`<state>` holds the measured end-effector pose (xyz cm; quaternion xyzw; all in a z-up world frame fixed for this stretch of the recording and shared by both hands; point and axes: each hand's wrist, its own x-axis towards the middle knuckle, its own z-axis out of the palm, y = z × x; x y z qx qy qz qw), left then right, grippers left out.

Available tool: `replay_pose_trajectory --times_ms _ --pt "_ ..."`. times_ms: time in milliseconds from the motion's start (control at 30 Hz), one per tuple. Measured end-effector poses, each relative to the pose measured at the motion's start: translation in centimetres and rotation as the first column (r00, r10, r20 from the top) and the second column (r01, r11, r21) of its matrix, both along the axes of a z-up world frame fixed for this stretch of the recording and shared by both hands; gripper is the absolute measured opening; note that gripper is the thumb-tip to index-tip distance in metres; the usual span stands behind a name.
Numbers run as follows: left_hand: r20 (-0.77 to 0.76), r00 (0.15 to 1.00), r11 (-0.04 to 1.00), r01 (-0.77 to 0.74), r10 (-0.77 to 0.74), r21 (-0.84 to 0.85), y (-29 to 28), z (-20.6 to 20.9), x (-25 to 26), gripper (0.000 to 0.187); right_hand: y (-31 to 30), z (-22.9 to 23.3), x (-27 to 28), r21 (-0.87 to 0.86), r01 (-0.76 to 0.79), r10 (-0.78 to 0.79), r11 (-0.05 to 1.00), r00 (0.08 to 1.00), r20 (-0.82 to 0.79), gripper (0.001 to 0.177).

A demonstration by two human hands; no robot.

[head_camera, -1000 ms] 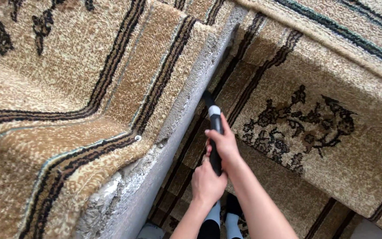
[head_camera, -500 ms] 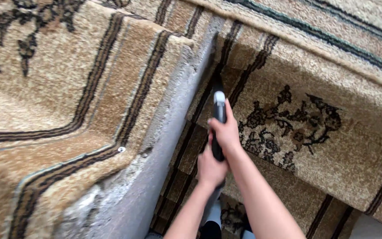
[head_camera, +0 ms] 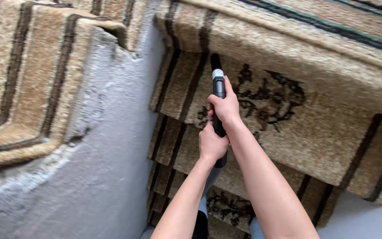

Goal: The person vacuums carpeted stairs using a vacuum hose attachment, moving the nozzle along the edges and surface of each step. They pick up a bag to vacuum under it and then place it back on the stairs.

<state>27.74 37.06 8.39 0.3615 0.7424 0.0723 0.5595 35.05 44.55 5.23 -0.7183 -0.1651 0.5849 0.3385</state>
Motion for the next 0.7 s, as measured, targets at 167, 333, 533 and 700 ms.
replay_pose_trajectory --times_ms 167,333,533,700 --pt "0.029 0.999 1.0 0.016 -0.016 0.008 -3.3 1.9 6.4 0.027 -4.0 1.4 6.8 -0.016 0.041 -0.042 0.999 0.998 -0.038 0.088" --pt "-0.035 0.997 0.997 0.075 -0.076 -0.025 -8.1 1.4 14.6 0.025 -9.3 1.9 15.0 -0.034 0.087 -0.088 0.996 0.995 -0.048 0.088" --pt "-0.033 0.988 0.988 0.147 -0.149 -0.055 -13.8 2.6 23.6 0.024 -16.2 1.6 24.3 -0.019 0.194 -0.194 0.981 0.98 -0.034 0.087" --pt "-0.026 0.929 0.929 0.37 -0.37 -0.009 -19.1 2.9 30.5 0.045 -22.3 2.2 31.7 -0.017 0.337 -0.335 0.941 0.941 0.051 0.086"
